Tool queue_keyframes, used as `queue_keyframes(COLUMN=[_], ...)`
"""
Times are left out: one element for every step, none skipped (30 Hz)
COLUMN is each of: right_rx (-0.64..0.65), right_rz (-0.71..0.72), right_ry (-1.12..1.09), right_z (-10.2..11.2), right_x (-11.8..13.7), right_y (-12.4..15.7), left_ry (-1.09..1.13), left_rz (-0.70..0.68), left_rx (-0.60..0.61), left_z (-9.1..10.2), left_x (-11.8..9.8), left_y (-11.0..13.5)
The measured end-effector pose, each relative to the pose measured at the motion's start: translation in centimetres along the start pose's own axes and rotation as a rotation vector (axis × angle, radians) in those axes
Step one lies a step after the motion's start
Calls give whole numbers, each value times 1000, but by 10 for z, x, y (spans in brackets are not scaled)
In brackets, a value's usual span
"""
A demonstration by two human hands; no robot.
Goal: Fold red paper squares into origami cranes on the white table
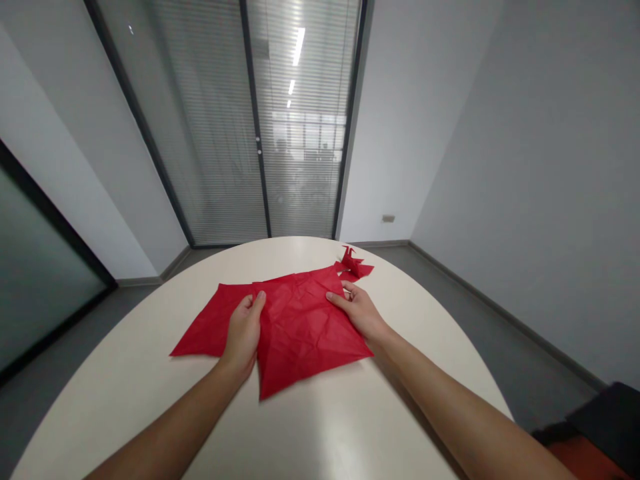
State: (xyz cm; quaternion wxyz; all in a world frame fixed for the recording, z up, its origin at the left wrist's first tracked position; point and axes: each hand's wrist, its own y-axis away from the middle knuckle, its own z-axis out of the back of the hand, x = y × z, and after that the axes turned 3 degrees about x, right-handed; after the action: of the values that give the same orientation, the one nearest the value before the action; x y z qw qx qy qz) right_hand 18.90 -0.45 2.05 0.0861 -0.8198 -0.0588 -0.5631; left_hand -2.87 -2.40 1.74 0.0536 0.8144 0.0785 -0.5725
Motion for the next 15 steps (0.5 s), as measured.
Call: queue_keyframes(right_rx=[-8, -18, -30, -44, -58, -70, -80, -85, -87, -88, -92, -103, -117, -131, -146], right_rz=[-3, 1, 10, 24, 42, 64, 88, 113, 142, 176, 216, 265, 318, 371, 418], right_ry=[14, 27, 41, 59, 79, 98, 110, 121, 133, 149, 174, 208, 246, 281, 314], right_z=[0, 0, 0, 0, 0, 0, -1, -1, -2, -3, -5, -6, -8, -9, -9], right_x=[2, 5, 8, 11, 15, 18, 21, 24, 27, 29, 31, 34, 36, 38, 39], right_y=[0, -1, -1, -1, 0, 0, 1, 2, 4, 6, 8, 9, 11, 11, 11], left_ry=[-29, -60, -95, -138, -190, -246, -304, -346, -362, -373, -371, -348, -292, -212, -140], left_rz=[-23, -42, -57, -67, -70, -67, -67, -71, -72, -81, -95, -103, -104, -141, -184], left_rx=[4, 7, 11, 17, 29, 49, 77, 105, 125, 142, 147, 132, 111, 93, 105], left_z=[2, 4, 6, 9, 11, 14, 17, 20, 22, 24, 26, 27, 28, 29, 30], left_x=[-2, -4, -8, -12, -16, -21, -26, -32, -38, -44, -51, -58, -66, -74, -81], left_y=[-1, -2, -2, -3, -4, -5, -5, -5, -4, -3, -1, 1, 3, 5, 6])
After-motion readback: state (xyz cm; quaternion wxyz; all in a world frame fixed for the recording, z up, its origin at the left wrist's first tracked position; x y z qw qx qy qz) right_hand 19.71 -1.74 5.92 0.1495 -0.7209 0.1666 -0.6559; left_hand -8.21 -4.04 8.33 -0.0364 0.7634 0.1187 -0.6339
